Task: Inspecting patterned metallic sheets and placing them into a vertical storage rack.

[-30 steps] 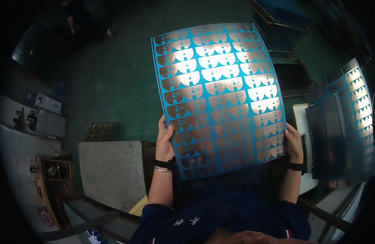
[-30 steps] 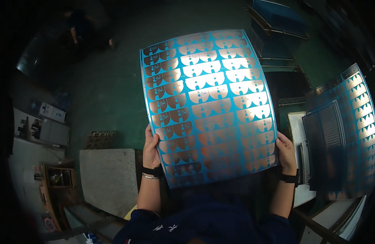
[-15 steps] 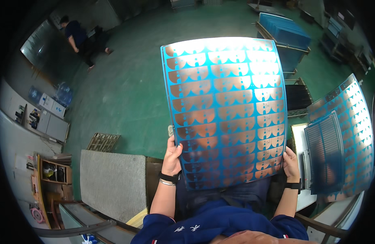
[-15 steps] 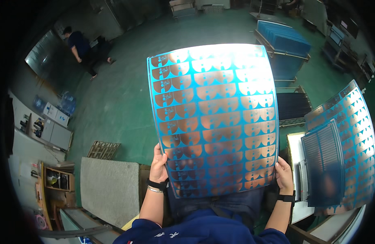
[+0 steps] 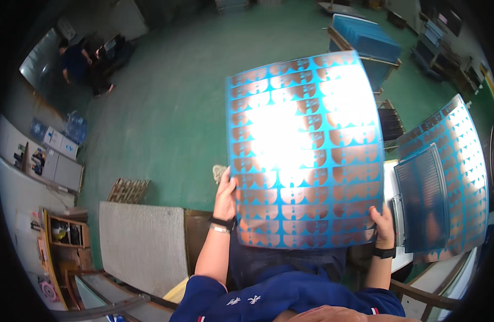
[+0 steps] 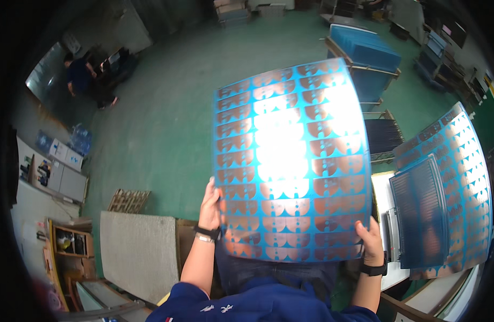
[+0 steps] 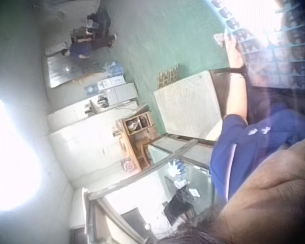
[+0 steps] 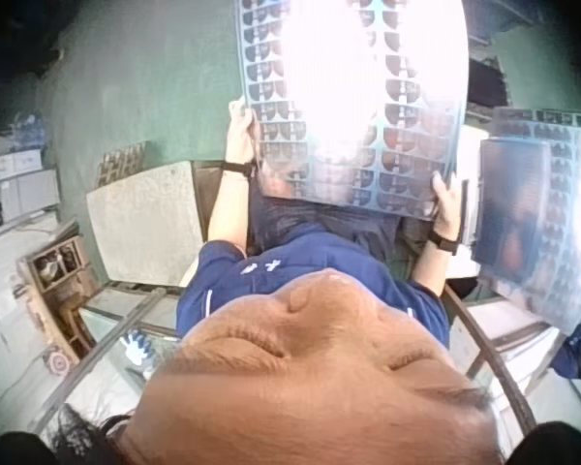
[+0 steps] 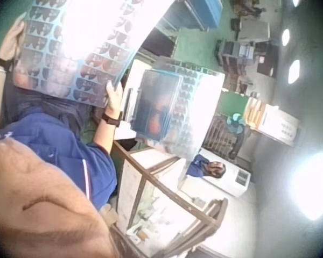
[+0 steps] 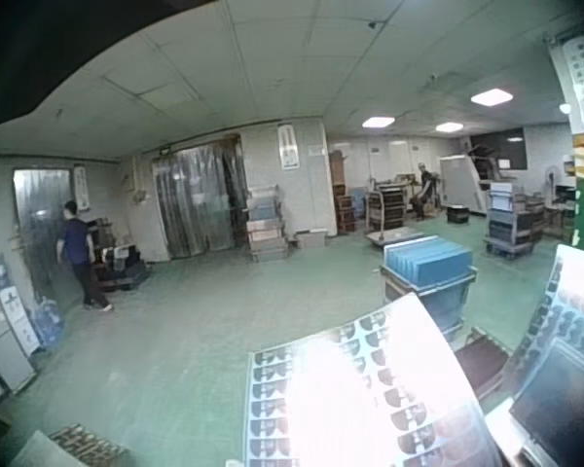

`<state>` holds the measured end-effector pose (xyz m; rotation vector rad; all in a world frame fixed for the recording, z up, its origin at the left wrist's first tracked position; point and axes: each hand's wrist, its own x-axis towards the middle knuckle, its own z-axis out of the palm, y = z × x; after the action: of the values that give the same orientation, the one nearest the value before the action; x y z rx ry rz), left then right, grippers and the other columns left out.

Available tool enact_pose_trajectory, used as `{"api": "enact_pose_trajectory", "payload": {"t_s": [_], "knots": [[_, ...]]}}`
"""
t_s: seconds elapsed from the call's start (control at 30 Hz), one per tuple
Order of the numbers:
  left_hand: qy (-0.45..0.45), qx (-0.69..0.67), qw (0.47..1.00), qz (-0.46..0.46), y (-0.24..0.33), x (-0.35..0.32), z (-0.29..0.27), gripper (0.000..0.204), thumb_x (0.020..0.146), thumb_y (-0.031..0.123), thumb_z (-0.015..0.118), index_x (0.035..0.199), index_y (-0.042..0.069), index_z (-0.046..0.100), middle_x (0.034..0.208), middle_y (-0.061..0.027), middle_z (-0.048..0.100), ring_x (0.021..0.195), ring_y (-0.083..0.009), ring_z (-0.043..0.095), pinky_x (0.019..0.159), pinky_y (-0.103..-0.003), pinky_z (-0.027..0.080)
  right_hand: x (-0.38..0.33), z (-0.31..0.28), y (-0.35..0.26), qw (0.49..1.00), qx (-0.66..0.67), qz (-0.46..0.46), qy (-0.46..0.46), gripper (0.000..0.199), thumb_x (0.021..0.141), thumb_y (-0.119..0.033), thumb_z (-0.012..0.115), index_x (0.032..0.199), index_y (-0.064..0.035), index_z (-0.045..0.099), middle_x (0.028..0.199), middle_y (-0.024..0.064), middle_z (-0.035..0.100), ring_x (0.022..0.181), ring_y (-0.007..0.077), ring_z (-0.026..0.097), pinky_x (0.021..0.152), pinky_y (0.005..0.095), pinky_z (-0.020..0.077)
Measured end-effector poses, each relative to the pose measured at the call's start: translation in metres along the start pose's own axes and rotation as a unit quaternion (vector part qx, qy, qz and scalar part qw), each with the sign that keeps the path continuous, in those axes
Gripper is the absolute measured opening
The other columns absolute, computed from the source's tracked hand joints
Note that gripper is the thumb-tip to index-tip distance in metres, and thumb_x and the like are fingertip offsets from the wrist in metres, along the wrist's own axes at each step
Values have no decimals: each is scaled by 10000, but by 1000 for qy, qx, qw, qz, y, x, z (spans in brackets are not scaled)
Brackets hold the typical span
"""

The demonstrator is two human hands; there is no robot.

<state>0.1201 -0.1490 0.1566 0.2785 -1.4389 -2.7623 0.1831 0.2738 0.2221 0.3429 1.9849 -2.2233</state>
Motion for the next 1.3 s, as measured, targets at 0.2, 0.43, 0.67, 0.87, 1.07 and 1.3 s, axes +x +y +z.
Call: {"api": "enact_pose_trajectory", "payload": {"t_s": [0.2,0.43,0.67,0.87,1.07,1.3], "knots": [[48,98,993,-45,-36,38,-21,377,951,176,416,1306,54,383,1180,-131,536,978,-196,570,829,-325,487,-3,30,-48,990,-78,-106,57,268,880,-91,532,1132,-4,510,876,-33,501,734,31,415,655,171,345],[92,142,979,-111,-87,37,-53,264,935,144,421,1174,66,500,1113,-97,579,935,-161,578,798,-290,480,46,82,-50,971,-139,-182,68,200,908,-91,504,1082,6,518,826,-40,488,715,23,404,614,163,317],[116,169,972,-117,-107,46,-70,235,934,124,430,1136,62,532,1056,-73,602,899,-127,579,763,-260,470,99,183,8,979,-95,-162,84,308,921,-121,479,1177,50,483,826,71,612,714,74,540,589,214,424],[190,306,930,70,-139,79,-71,220,857,0,494,1052,42,587,983,-80,588,877,-158,561,787,-260,455,144,219,87,929,-273,-227,109,360,904,-53,461,1253,35,445,933,164,643,779,140,594,718,268,468],[168,521,827,130,-147,104,-37,372,765,75,614,1130,118,558,1232,-164,463,1165,-343,410,995,-405,317,162,217,92,966,-186,-160,79,406,904,9,421,1309,16,393,1157,140,572,1013,157,551,888,256,407],[103,643,755,77,-154,106,-25,658,744,155,682,1333,218,397,1418,-160,239,1284,-365,252,1053,-436,227,204,228,84,992,-61,-100,39,502,854,112,361,1343,-1,348,1285,139,476,1158,169,466,976,263,339]]}}
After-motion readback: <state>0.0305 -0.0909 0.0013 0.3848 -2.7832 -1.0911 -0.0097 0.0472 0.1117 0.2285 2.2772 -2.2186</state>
